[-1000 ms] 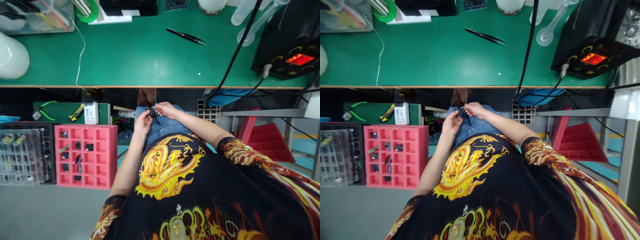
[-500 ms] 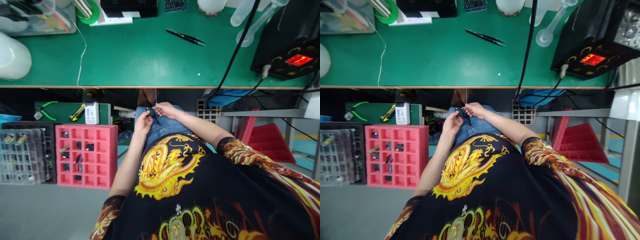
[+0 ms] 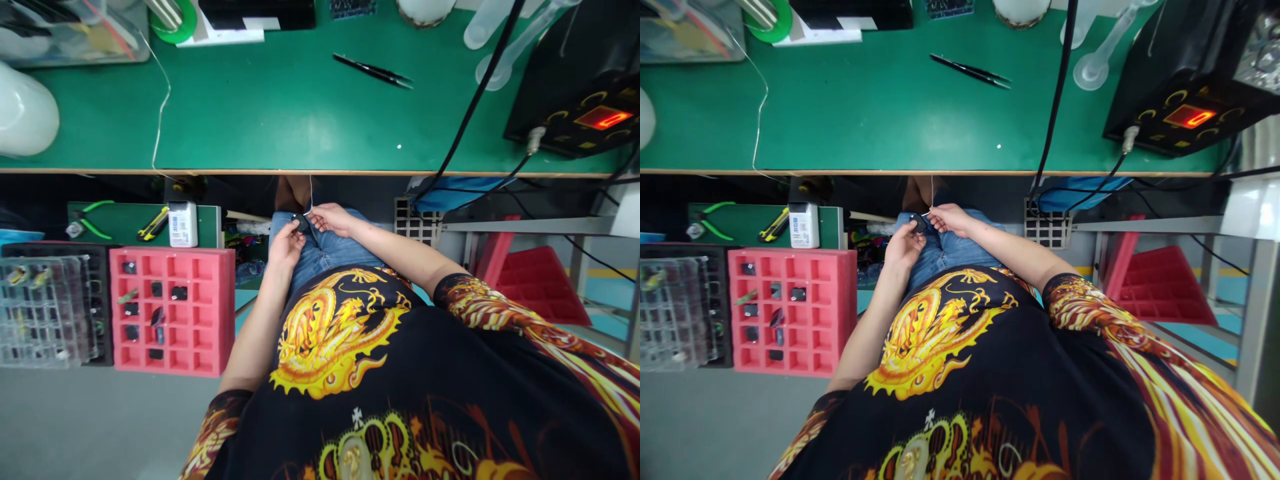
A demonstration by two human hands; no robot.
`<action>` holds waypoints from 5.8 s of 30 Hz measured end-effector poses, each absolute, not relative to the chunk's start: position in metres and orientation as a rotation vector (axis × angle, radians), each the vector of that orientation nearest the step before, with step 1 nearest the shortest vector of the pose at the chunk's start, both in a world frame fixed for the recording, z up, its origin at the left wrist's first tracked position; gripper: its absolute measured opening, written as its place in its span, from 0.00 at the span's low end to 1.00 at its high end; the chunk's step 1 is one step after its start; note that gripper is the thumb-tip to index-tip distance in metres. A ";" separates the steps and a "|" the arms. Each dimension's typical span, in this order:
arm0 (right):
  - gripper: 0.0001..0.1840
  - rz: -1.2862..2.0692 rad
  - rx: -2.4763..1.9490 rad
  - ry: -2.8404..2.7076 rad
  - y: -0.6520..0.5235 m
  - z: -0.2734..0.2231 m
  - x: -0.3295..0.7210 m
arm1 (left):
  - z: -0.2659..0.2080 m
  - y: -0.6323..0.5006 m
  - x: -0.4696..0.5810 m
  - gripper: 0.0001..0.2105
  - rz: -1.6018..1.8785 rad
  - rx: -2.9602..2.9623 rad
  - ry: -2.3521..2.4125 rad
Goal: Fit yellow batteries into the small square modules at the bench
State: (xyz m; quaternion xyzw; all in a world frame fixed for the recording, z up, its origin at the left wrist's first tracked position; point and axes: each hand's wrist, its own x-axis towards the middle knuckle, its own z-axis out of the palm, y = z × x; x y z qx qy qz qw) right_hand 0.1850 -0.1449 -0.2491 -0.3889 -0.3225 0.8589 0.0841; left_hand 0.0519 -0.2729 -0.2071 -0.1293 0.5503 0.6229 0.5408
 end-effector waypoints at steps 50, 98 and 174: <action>0.08 2.575 -1.185 -0.994 -0.145 -0.237 0.186 | -0.208 -0.272 0.054 0.10 1.483 -0.344 1.314; 0.08 2.592 -1.218 -0.951 -0.142 -0.224 0.187 | -0.198 -0.286 0.054 0.08 1.244 1.241 2.160; 0.17 2.306 -0.886 -1.514 -0.153 -0.248 0.190 | -0.217 -0.275 0.067 0.21 1.501 -0.117 1.490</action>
